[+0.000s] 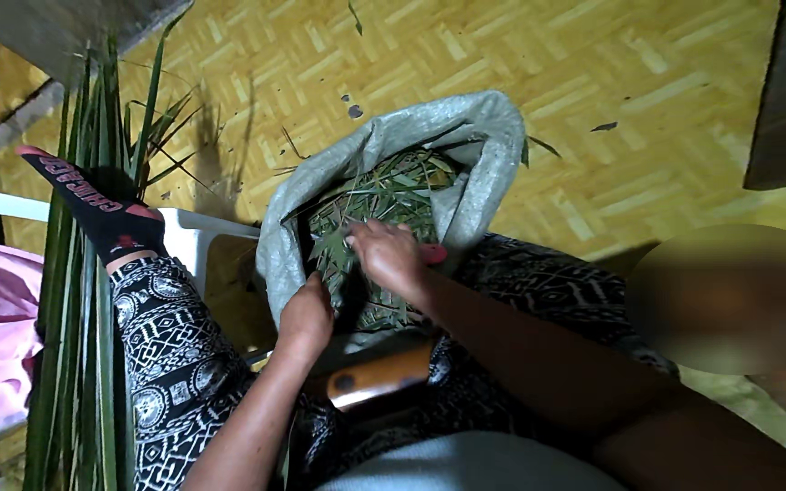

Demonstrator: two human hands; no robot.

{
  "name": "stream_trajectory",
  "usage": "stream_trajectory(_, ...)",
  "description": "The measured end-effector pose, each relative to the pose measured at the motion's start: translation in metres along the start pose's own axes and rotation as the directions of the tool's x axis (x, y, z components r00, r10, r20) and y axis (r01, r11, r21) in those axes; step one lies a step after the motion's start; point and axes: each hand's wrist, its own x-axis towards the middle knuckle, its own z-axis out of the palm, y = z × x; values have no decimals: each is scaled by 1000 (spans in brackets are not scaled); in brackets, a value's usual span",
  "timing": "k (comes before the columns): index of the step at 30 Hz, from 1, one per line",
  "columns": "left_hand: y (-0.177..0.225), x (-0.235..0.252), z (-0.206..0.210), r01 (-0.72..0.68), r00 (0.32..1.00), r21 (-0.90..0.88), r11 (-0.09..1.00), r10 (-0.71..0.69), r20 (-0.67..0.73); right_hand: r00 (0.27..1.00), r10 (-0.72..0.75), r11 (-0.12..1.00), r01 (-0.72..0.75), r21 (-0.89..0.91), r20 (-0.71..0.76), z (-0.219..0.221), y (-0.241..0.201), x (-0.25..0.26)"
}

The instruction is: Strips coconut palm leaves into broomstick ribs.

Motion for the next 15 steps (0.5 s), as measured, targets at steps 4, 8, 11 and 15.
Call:
stream_trajectory(4,-5,0,1,-4,1000,-32,999,4,-3,990,110,977,-125,173,91,-22,4,8)
stream_trajectory(8,-4,4,1,-5,1000,-34,999,5,-13,976,-61,922,-24,385,207,-21,3,3)
stream_trajectory(11,-4,5,0,2,1000,-26,1000,-3,-16,955,-191,932,104,348,226,-17,-3,-9)
stream_trajectory(15,-1,7,1,18,1000,8,1000,-18,-10,920,-256,928,149,341,297,-19,-9,-18)
